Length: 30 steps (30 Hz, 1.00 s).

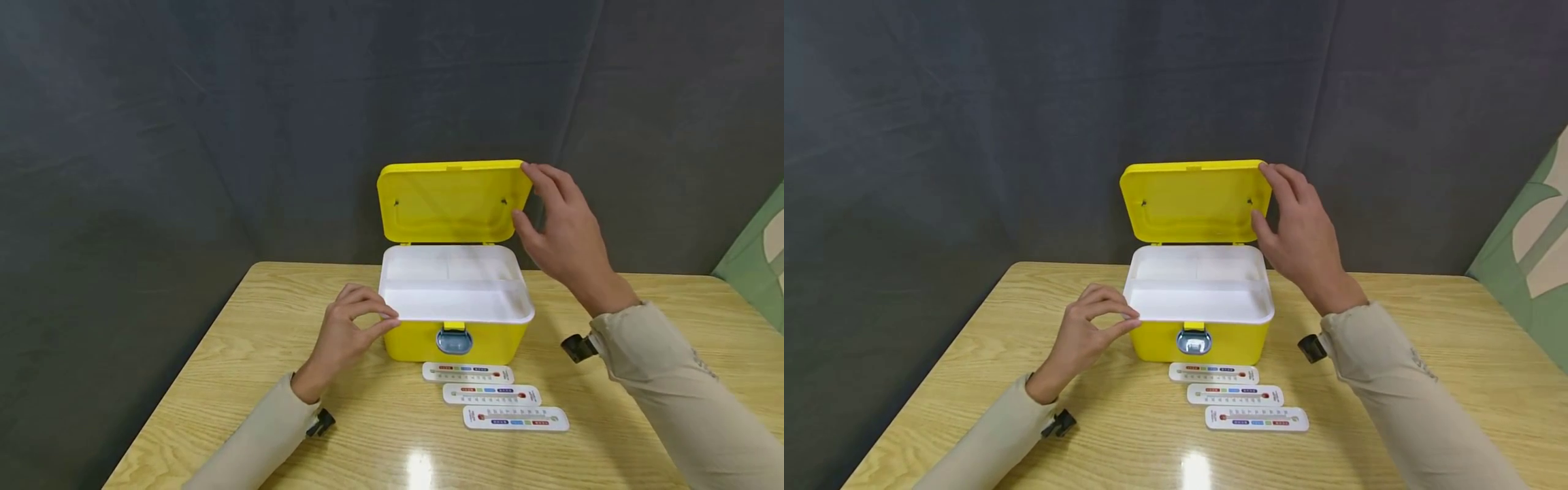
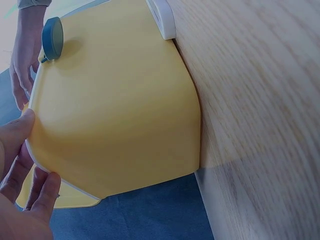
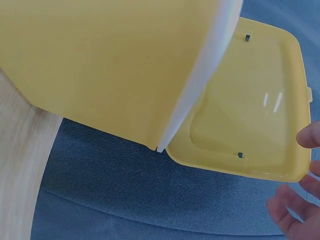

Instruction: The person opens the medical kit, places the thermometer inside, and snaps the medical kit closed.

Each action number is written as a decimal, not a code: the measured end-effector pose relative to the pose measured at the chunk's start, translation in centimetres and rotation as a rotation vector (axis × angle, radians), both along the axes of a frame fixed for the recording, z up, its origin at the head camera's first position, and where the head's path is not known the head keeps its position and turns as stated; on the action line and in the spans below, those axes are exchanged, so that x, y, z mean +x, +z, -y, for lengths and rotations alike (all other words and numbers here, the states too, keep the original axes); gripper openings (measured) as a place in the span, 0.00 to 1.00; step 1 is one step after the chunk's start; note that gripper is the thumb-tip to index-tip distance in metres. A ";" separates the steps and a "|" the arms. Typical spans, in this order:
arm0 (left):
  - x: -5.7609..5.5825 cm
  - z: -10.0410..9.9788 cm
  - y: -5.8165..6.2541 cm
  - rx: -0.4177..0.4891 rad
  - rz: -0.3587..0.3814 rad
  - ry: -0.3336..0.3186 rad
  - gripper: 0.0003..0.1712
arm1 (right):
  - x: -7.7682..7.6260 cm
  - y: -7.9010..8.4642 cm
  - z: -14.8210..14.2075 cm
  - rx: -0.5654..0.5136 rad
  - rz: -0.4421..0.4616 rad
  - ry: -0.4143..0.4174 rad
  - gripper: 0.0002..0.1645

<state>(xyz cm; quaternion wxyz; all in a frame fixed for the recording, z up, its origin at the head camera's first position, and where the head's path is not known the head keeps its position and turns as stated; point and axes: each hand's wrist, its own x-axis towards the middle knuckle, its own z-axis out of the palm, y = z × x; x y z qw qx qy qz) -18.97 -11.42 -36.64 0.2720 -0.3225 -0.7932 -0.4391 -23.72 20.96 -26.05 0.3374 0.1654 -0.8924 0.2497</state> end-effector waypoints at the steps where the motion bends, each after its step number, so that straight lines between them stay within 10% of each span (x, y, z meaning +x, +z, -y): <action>1: 0.0 0.0 0.0 0.000 0.000 0.000 0.03 | 0.0 0.1 0.0 0.002 0.013 -0.003 0.40; 10: 0.0 0.1 -0.1 0.000 -0.026 -0.006 0.04 | 1.2 -0.3 -0.1 0.025 0.102 -0.020 0.40; 30: -0.1 -0.1 0.1 0.009 -0.037 -0.017 0.05 | 7.7 -5.0 0.2 0.083 -0.086 0.106 0.23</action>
